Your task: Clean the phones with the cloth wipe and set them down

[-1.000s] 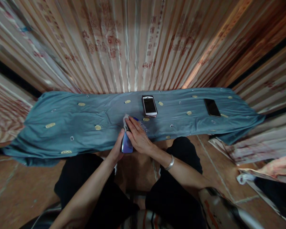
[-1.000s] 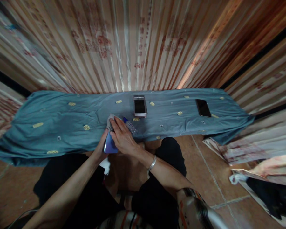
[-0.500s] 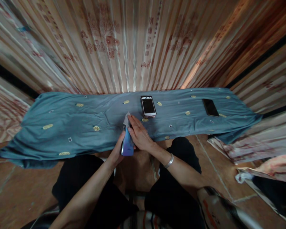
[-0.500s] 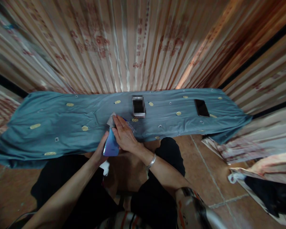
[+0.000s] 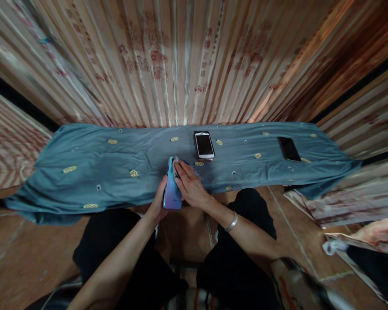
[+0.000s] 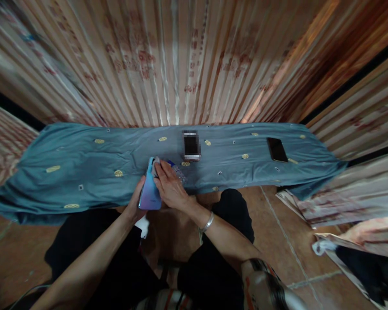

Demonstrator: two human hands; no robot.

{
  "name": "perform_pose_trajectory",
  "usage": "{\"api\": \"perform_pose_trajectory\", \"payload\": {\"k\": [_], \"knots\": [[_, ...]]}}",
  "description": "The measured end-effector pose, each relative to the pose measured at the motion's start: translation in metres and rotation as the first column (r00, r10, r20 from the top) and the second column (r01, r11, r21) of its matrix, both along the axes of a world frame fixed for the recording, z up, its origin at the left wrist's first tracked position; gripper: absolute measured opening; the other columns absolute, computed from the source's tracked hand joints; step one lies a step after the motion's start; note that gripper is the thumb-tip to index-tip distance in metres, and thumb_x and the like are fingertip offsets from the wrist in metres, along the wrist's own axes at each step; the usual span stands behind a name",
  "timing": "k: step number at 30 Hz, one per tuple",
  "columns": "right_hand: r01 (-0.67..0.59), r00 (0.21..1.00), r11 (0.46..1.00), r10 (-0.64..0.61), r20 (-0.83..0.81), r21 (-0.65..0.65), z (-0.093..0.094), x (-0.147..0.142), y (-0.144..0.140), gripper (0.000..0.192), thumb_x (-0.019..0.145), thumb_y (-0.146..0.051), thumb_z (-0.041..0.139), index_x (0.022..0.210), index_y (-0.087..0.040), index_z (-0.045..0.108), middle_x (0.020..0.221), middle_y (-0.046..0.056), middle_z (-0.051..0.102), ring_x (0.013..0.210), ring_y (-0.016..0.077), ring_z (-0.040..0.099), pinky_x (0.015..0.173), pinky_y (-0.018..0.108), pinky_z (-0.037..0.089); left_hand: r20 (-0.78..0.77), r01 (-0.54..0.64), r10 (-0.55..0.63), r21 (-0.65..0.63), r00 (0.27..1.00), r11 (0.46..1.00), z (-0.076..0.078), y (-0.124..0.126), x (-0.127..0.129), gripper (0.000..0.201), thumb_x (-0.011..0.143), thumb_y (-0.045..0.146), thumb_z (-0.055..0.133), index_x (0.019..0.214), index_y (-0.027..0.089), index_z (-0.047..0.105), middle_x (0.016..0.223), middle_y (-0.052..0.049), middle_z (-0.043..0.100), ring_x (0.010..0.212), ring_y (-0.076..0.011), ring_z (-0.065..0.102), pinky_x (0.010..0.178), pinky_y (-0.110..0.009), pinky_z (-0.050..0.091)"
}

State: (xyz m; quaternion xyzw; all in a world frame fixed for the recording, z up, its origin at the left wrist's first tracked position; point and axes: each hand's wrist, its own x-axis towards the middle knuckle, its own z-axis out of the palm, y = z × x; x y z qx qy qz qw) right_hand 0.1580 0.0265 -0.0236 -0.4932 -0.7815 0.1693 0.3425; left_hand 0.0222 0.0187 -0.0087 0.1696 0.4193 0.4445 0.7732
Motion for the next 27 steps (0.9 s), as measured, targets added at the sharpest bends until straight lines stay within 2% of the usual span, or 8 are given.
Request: {"api": "perform_pose_trajectory", "payload": {"k": [3, 6, 8, 12, 14, 22, 27], "knots": [[-0.030, 1.000, 0.999, 0.030, 0.006, 0.025, -0.001, -0.004, -0.005, 0.057, 0.105, -0.036, 0.033, 0.154, -0.009, 0.037, 0.161, 0.018, 0.035, 0.151, 0.0246, 0.030, 0.124, 0.047, 0.029, 0.030, -0.093, 0.093, 0.013, 0.995, 0.996, 0.008, 0.003, 0.002, 0.044, 0.099, 0.038, 0.045, 0.132, 0.014, 0.064, 0.110, -0.009, 0.077, 0.109, -0.0215, 0.070, 0.098, -0.028, 0.053], [-0.037, 0.999, 0.999, 0.037, 0.013, 0.025, -0.001, -0.004, -0.005, 0.058, 0.104, -0.036, 0.035, 0.155, -0.009, 0.035, 0.161, 0.019, 0.035, 0.151, 0.0253, 0.030, 0.124, 0.047, 0.030, 0.033, -0.103, 0.102, 0.019, 0.994, 0.995, 0.010, 0.003, 0.003, 0.044, 0.100, 0.036, 0.042, 0.131, 0.013, 0.065, 0.112, -0.009, 0.077, 0.112, -0.0210, 0.069, 0.101, -0.027, 0.051], [-0.031, 0.999, 0.999, 0.030, 0.013, 0.022, -0.001, -0.001, -0.002, 0.059, 0.104, -0.037, 0.036, 0.156, -0.010, 0.032, 0.161, 0.019, 0.034, 0.152, 0.0247, 0.028, 0.124, 0.048, 0.029, 0.023, -0.070, 0.070, 0.002, 0.997, 0.998, 0.008, 0.001, 0.004, 0.045, 0.100, 0.037, 0.043, 0.131, 0.014, 0.065, 0.106, -0.009, 0.078, 0.104, -0.0217, 0.071, 0.097, -0.029, 0.053], [-0.011, 1.000, 1.000, 0.011, 0.006, 0.023, -0.003, 0.004, 0.004, 0.061, 0.105, -0.038, 0.034, 0.158, -0.010, 0.027, 0.163, 0.018, 0.032, 0.153, 0.0239, 0.026, 0.125, 0.049, 0.027, -0.015, 0.001, -0.001, -0.030, 1.000, 1.000, 0.006, -0.001, 0.003, 0.044, 0.100, 0.040, 0.040, 0.125, 0.015, 0.067, 0.086, -0.006, 0.078, 0.072, -0.0194, 0.072, 0.078, -0.032, 0.059], [-0.006, 1.000, 1.000, 0.006, 0.002, 0.023, -0.005, 0.005, 0.006, 0.061, 0.105, -0.038, 0.033, 0.158, -0.009, 0.028, 0.162, 0.019, 0.032, 0.153, 0.0244, 0.026, 0.124, 0.049, 0.028, -0.004, 0.005, -0.005, -0.005, 1.000, 1.000, 0.007, 0.000, 0.002, 0.044, 0.101, 0.040, 0.040, 0.123, 0.015, 0.068, 0.084, -0.006, 0.077, 0.066, -0.0180, 0.071, 0.072, -0.031, 0.060], [0.039, 0.999, 0.998, -0.039, 0.000, 0.047, -0.011, 0.007, 0.008, 0.054, 0.104, -0.027, 0.032, 0.155, -0.012, 0.036, 0.157, 0.018, 0.042, 0.149, 0.0240, 0.036, 0.122, 0.049, 0.033, 0.060, 0.029, -0.031, 0.028, 0.998, 0.999, 0.010, 0.000, -0.004, 0.044, 0.100, 0.042, 0.040, 0.121, 0.015, 0.066, 0.088, -0.008, 0.078, 0.079, -0.0211, 0.074, 0.075, -0.032, 0.061], [-0.033, 0.998, 0.990, 0.026, 0.050, 0.136, -0.009, 0.001, -0.003, 0.056, 0.098, -0.015, 0.038, 0.154, -0.012, 0.038, 0.155, 0.018, 0.044, 0.148, 0.0264, 0.036, 0.122, 0.050, 0.035, 0.035, -0.084, 0.085, -0.029, 0.996, 0.996, 0.012, 0.003, 0.001, 0.044, 0.102, 0.035, 0.038, 0.129, 0.011, 0.063, 0.101, -0.009, 0.078, 0.098, -0.0203, 0.073, 0.095, -0.031, 0.056]]}}
